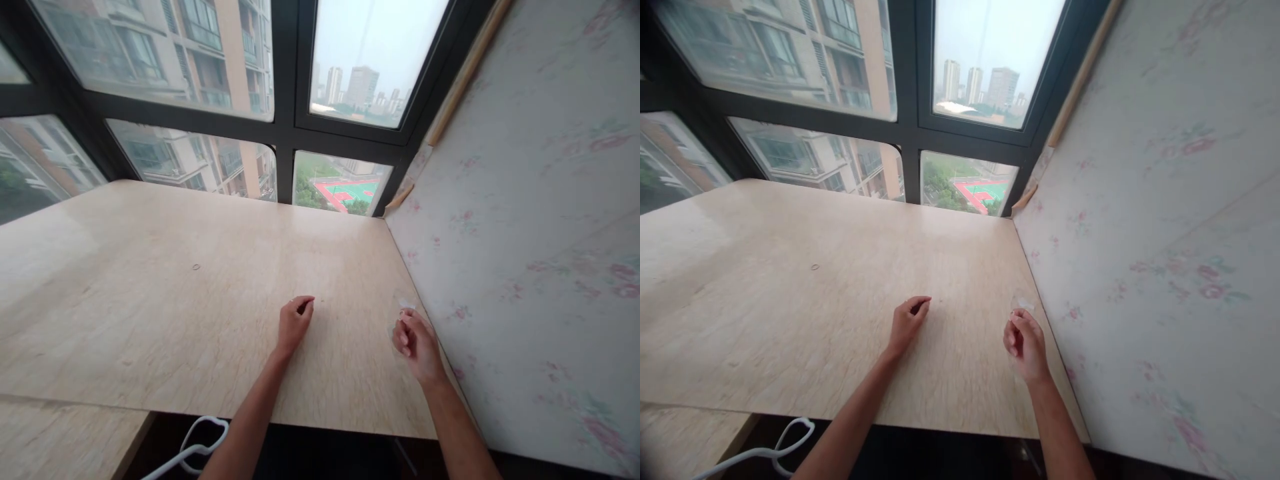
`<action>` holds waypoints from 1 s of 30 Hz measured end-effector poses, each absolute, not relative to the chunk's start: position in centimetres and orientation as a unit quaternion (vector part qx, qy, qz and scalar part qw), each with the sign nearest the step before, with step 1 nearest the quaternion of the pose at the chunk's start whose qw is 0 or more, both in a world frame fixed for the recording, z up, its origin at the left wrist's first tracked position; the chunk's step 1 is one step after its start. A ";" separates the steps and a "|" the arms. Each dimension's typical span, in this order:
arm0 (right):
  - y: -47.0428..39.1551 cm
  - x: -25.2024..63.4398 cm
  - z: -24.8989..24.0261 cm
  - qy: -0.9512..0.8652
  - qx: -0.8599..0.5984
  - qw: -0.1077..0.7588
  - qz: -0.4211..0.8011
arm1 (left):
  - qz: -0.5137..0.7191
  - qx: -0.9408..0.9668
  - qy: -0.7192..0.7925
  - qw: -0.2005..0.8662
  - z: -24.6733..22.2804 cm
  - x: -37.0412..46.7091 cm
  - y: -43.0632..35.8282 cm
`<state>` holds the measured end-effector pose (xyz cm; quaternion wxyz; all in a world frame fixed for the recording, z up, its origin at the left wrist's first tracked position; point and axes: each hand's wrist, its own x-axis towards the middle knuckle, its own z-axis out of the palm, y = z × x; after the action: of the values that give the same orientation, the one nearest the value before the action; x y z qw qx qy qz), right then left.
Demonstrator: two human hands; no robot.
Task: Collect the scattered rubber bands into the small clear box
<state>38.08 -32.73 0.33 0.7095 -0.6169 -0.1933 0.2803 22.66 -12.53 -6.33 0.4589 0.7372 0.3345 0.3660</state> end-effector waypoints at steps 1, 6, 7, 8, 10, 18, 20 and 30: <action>-34.3 38.4 0.1 -0.174 -0.641 0.703 0.254 | 0.363 0.738 0.335 0.460 -6.3 22.6 -12.6; -39.6 40.2 -1.3 -0.135 -0.818 0.555 0.070 | 0.346 0.747 0.333 0.460 -6.1 22.3 -12.7; -40.2 40.5 -1.6 -0.159 -0.850 0.499 0.055 | 0.343 0.749 0.333 0.459 -6.0 22.3 -12.8; -40.6 40.8 -1.9 -0.189 -0.875 0.444 0.052 | 0.339 0.750 0.334 0.459 -6.0 22.2 -12.8; -41.1 41.0 -2.3 -0.244 -0.899 0.360 0.055 | 0.331 0.752 0.335 0.461 -5.9 22.2 -12.8; -41.9 40.5 -2.4 -0.237 -0.884 0.403 0.017 | 0.299 0.680 0.352 0.570 -4.7 20.6 -11.5; -42.1 40.1 -2.6 -0.238 -0.880 0.410 0.020 | 0.316 0.660 0.376 0.569 -4.4 19.4 -10.0; -43.1 36.5 -4.3 -0.295 -0.863 0.402 0.079 | 0.332 0.702 0.571 0.268 -2.9 9.9 4.8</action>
<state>36.53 -43.14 -4.29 0.4021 -0.8632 -0.2948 0.0792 9.92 4.84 -2.93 0.2675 0.7019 0.5705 0.3320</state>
